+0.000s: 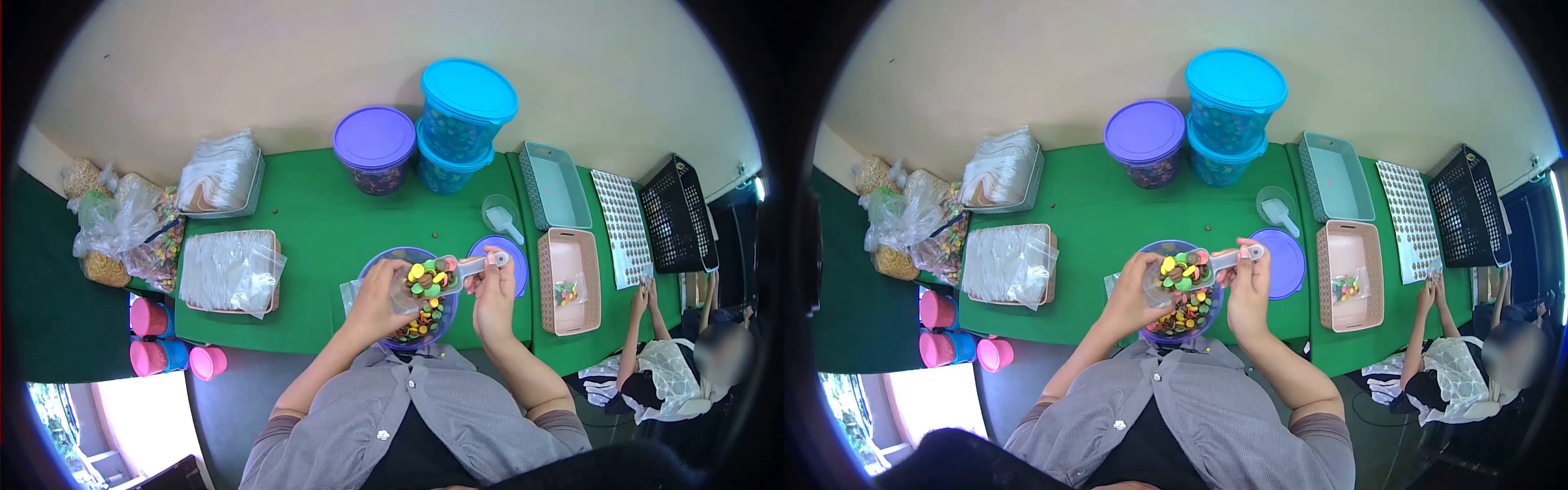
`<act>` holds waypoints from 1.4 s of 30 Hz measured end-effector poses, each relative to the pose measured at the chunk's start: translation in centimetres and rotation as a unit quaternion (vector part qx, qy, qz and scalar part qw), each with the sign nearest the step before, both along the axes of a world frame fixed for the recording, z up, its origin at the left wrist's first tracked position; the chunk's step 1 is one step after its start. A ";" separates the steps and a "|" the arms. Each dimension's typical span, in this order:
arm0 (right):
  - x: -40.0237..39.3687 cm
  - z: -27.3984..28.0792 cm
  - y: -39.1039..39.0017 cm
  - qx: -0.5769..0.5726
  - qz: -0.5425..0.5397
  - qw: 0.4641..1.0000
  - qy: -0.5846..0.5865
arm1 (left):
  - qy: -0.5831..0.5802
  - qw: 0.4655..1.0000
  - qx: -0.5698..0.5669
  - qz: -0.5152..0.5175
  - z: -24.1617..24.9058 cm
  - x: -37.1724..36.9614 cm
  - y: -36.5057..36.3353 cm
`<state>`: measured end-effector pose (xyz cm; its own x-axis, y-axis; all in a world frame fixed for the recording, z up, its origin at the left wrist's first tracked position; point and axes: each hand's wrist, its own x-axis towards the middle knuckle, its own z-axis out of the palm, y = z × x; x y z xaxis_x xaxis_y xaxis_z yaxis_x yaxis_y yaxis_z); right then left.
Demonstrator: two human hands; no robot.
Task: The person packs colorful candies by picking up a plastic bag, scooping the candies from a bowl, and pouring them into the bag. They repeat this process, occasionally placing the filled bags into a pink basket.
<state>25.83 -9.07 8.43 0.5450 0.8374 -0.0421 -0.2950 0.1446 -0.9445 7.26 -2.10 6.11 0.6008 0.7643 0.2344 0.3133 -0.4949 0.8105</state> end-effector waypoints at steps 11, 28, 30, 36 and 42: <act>-1.2 4.8 -0.2 0.036 0.055 0.971 -0.229 | -0.032 0.998 0.038 0.039 0.8 3.1 -0.6; 0.4 3.2 0.0 0.140 -0.117 0.952 -0.246 | -0.414 0.873 -0.255 0.036 -0.5 -0.1 2.3; 0.9 -1.8 0.3 0.000 0.025 0.986 -0.162 | -0.417 0.847 -0.330 0.023 -1.5 -1.8 3.6; 0.1 -6.4 -0.7 -0.270 0.248 0.884 -0.290 | -0.409 0.860 -0.301 0.046 0.2 -2.3 3.4; -0.5 0.8 0.5 -0.052 0.022 0.827 -0.559 | -0.319 0.910 -0.264 0.031 1.0 -1.0 1.6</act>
<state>25.34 -8.56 9.20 0.2604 0.8808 0.3955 0.7689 0.0586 -0.6367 6.31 -0.55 7.07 0.4220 0.8997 0.1113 -0.2905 0.0179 0.9567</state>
